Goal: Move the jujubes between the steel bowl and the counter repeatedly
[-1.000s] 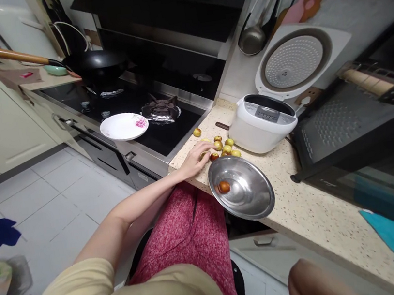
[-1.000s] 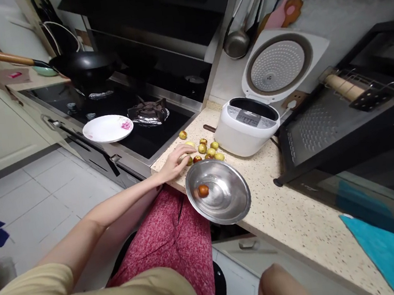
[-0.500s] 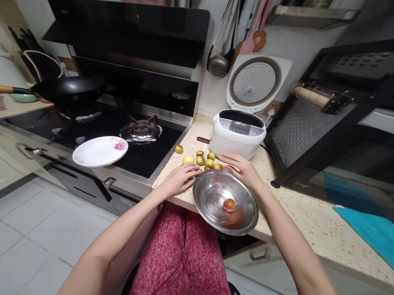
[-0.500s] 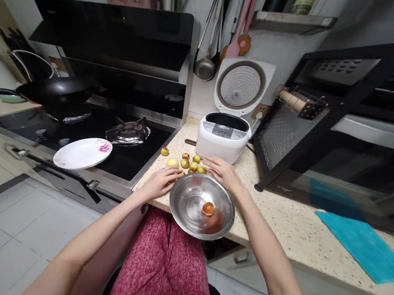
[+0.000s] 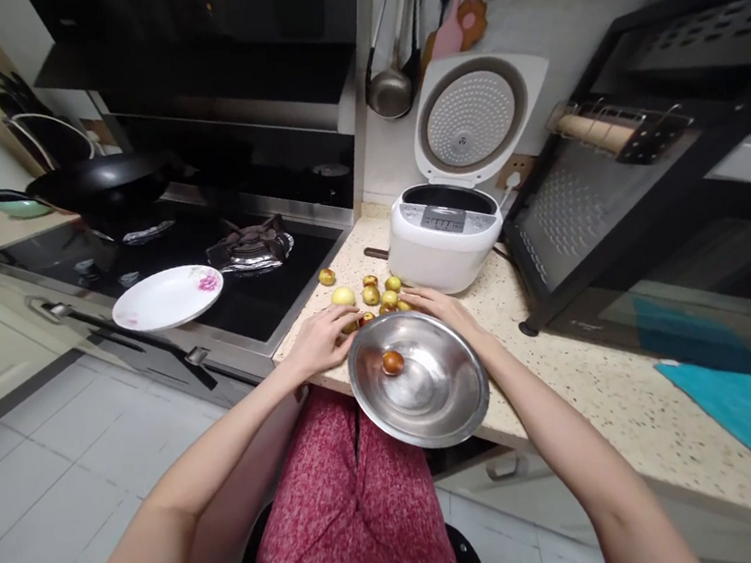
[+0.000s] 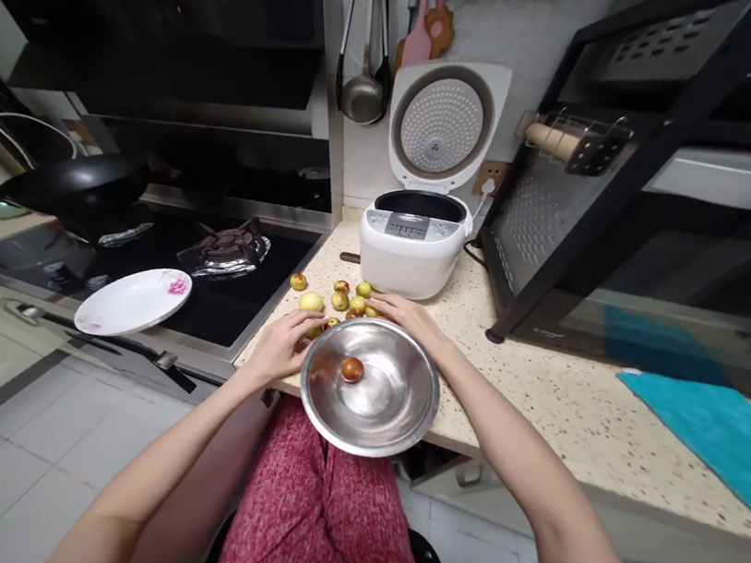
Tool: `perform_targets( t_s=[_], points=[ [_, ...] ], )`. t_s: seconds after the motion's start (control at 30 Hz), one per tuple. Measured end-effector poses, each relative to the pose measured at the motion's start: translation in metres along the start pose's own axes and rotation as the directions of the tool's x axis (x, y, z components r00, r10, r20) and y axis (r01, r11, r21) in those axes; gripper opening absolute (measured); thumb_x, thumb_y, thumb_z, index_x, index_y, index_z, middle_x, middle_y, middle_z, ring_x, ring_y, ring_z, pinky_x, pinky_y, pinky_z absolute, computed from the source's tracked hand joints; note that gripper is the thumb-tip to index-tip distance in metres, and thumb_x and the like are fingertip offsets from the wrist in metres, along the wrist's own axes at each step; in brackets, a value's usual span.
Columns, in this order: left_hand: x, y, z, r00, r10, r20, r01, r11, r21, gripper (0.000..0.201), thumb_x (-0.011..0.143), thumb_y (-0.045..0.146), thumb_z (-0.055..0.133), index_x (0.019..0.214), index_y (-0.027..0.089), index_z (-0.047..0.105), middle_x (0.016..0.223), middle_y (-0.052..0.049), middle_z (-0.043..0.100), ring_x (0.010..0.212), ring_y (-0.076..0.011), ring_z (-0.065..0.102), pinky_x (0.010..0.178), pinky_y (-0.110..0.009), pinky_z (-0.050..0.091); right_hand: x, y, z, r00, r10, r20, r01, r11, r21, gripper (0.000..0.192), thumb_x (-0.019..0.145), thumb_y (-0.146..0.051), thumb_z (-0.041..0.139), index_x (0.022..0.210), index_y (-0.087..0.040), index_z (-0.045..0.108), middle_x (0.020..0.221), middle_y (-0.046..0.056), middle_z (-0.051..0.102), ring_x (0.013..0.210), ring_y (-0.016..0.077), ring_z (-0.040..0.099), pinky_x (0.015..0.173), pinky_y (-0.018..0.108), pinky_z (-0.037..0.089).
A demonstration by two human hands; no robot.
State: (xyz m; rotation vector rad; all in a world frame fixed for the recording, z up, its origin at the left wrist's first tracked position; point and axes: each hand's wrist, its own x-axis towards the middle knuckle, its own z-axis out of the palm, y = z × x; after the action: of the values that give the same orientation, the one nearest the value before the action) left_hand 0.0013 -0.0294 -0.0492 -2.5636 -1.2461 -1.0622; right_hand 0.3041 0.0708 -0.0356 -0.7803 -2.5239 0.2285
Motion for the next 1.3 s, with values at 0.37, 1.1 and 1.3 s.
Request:
perform_targets(
  t_s=[0.37, 1.1, 1.3],
  points=[
    [0.001, 0.0, -0.001, 0.998, 0.011, 0.057, -0.007, 0.997, -0.079, 0.045, 0.102, 0.026, 0.055, 0.146, 0.022, 0.058, 0.136, -0.014, 0.067, 0.123, -0.0276, 0.067, 0.104, -0.045, 0.057, 0.003, -0.021, -0.024, 0.964, -0.105, -0.246, 0.066, 0.984, -0.163, 0.033, 0.106, -0.027, 0.053, 0.134, -0.023, 0.069, 0.126, 0.014, 0.073, 0.115, 0.0284, 0.07, 0.097, 0.046, 0.061],
    [0.004, 0.001, -0.002, 0.99, 0.056, 0.127, -0.036, 0.988, -0.151, 0.032, 0.103, 0.021, 0.054, 0.134, 0.018, 0.062, 0.135, -0.016, 0.063, 0.124, -0.0266, 0.065, 0.104, -0.042, 0.058, -0.008, -0.078, -0.024, 0.948, -0.244, 0.205, 0.214, 0.964, 0.159, 0.033, 0.094, -0.012, 0.068, 0.121, -0.028, 0.077, 0.122, 0.005, 0.078, 0.113, 0.0232, 0.074, 0.101, 0.041, 0.06],
    [0.004, -0.001, 0.001, 0.993, 0.049, 0.11, -0.037, 0.993, -0.11, 0.03, 0.105, 0.023, 0.051, 0.134, 0.019, 0.062, 0.131, -0.016, 0.065, 0.12, -0.0263, 0.066, 0.101, -0.041, 0.058, -0.011, -0.078, -0.023, 0.951, -0.222, 0.216, 0.199, 0.972, 0.124, 0.036, 0.092, -0.012, 0.07, 0.124, -0.027, 0.076, 0.126, 0.005, 0.077, 0.118, 0.025, 0.073, 0.103, 0.044, 0.059]
  ],
)
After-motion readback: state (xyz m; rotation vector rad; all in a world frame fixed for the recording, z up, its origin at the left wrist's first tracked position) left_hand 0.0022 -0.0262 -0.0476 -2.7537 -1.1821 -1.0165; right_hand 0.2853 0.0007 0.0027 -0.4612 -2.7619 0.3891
